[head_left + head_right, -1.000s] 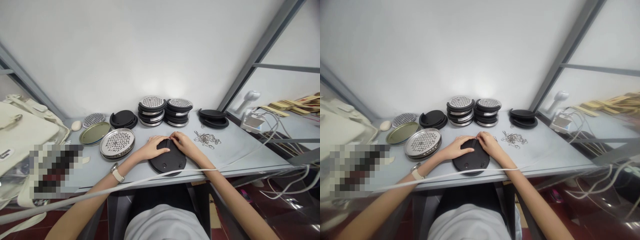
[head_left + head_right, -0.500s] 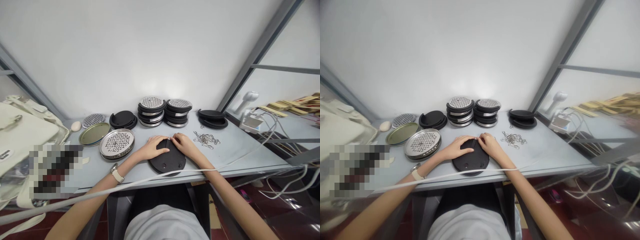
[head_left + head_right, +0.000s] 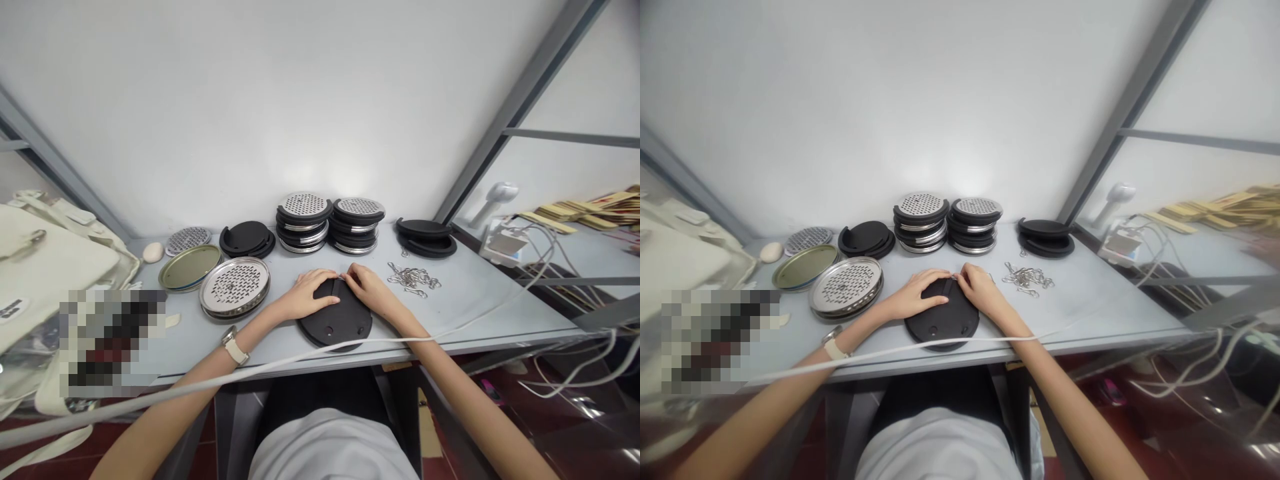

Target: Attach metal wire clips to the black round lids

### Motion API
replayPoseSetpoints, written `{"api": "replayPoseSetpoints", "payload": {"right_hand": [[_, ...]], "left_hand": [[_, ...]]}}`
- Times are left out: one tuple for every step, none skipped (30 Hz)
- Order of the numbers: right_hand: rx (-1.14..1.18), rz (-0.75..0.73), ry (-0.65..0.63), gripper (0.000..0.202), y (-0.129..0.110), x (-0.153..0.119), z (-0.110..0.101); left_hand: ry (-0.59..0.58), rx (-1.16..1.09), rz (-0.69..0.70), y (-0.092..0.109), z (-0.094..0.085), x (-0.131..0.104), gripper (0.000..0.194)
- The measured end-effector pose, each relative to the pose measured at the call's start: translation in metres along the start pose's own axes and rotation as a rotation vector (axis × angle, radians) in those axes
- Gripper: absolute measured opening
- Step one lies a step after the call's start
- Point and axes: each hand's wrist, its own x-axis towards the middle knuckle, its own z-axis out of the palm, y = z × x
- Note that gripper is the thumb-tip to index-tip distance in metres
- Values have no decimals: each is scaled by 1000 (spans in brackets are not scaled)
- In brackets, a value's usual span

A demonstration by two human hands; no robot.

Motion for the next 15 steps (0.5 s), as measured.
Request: {"api": "replayPoseSetpoints", "payload": {"right_hand": [[4, -7, 0, 17, 0, 0, 0], [9, -15, -3, 16, 0, 0, 0], [15, -23, -8, 15, 0, 0, 0], [22, -30, -13, 15, 0, 0, 0], [29, -35, -17, 14, 0, 0, 0], [35, -40, -18, 15, 0, 0, 0], [38, -43, -16, 15, 0, 0, 0], [39, -45, -10, 15, 0, 0, 0], [40, -48, -5, 15, -1, 0, 0], [40, -50, 0, 15, -1, 0, 0], [40, -51, 5, 15, -1, 1, 0], [42, -51, 11, 16, -1, 1, 1], [45, -48, 16, 16, 0, 1, 1], [50, -42, 20, 16, 0, 1, 1], [53, -35, 24, 16, 1, 1, 1]], "left_hand": [[2, 4, -1, 0, 0, 0, 46], [2, 6, -1, -1, 0, 0, 47], [2, 6, -3, -1, 0, 0, 47], [1, 4, -5, -1, 0, 0, 48], [1, 0, -7, -1, 0, -1, 48], [3, -4, -10, -1, 0, -1, 48], [5, -8, -14, -1, 0, -1, 48], [9, -11, -21, 0, 0, -2, 49], [13, -14, -29, 0, 0, -2, 50], [16, -16, -38, 1, 0, -2, 52], [18, -18, -47, 1, -1, -2, 53], [19, -19, -53, 2, -1, -2, 53], [18, -20, -56, 2, -1, -2, 54], [17, -21, -54, 3, -1, -2, 53], [16, -21, -52, 3, -1, -2, 53]]}}
